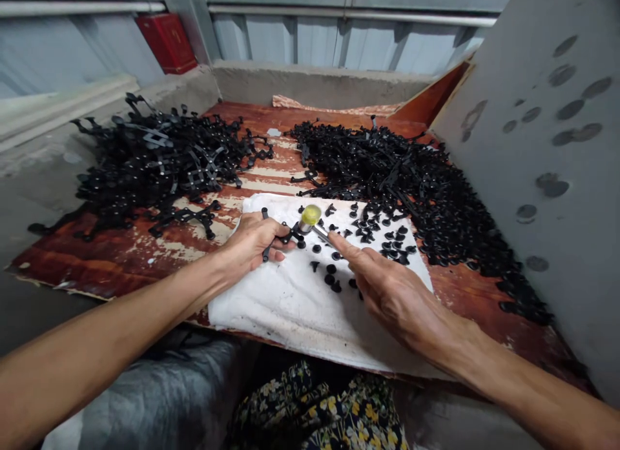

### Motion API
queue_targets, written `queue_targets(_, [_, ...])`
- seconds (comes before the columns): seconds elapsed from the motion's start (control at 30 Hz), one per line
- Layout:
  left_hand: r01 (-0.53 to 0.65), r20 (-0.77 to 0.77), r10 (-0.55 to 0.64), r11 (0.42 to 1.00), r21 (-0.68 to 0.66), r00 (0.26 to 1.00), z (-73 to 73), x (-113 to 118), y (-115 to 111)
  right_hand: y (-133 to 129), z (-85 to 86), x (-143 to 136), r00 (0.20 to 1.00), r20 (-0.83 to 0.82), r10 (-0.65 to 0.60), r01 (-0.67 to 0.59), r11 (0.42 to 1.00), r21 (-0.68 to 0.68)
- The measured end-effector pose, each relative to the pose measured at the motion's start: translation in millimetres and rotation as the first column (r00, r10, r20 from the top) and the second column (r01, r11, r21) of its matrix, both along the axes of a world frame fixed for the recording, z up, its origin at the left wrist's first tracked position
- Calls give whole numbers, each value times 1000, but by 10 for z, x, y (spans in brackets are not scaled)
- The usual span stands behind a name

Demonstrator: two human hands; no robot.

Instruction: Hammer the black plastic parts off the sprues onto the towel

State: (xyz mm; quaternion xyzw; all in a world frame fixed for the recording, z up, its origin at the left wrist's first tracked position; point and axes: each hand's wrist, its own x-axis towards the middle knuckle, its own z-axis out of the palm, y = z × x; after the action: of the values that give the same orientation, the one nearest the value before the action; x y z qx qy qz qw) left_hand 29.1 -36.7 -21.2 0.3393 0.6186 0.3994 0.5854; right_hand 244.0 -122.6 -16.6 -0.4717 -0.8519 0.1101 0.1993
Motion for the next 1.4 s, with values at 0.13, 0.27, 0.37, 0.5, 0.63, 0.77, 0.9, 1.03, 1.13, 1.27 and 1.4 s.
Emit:
queue_targets(0.13, [-10, 41, 10, 1000, 0, 999, -2, 8, -1, -20, 2, 0, 999, -35, -32, 33, 999, 23])
queue_targets(0.27, [-10, 8, 10, 1000, -2, 1000, -19, 12, -2, -9, -32, 3, 995, 99, -13, 12, 1000, 15])
queue_targets(0.37, [-12, 9, 12, 1000, 25, 1000, -21, 17, -12, -2, -29, -9, 998, 15, -54, 54, 998, 17])
queue_targets(0.5, [2, -30, -2, 1000, 9, 1000, -3, 33, -17, 11, -5, -19, 994, 112, -20, 25, 999, -42])
queue_targets(0.63, [3, -22, -3, 1000, 18, 1000, 0, 33, -14, 1, 21, -18, 998, 16, -58, 58, 998, 12])
queue_targets(0.77, [15, -17, -15, 1000, 19, 1000, -19, 36, -24, -17, -5, -25, 994, 96, -43, 45, 999, -12])
queue_targets(0.9, [21, -28, -21, 1000, 2, 999, 24, 51, -14, -18, -35, -27, 997, 41, -62, 63, 998, -15])
queue_targets(1.03, [87, -86, -99, 987, -133, 991, 189, -28, 50, 4, 15, 8, 999, -51, -10, 8, 999, -36])
queue_targets(1.13, [110, -110, -126, 984, -141, 986, 316, -133, 75, -10, 93, 58, 959, -275, -73, 84, 996, 28])
queue_targets(1.27, [271, -130, -282, 958, -98, 951, 363, -152, 14, -84, 92, 131, 898, -412, -153, 160, 987, -19])
queue_targets(1.4, [448, -182, -460, 888, -103, 869, 305, -60, -42, -176, -29, 207, 880, -426, -210, 192, 978, -86])
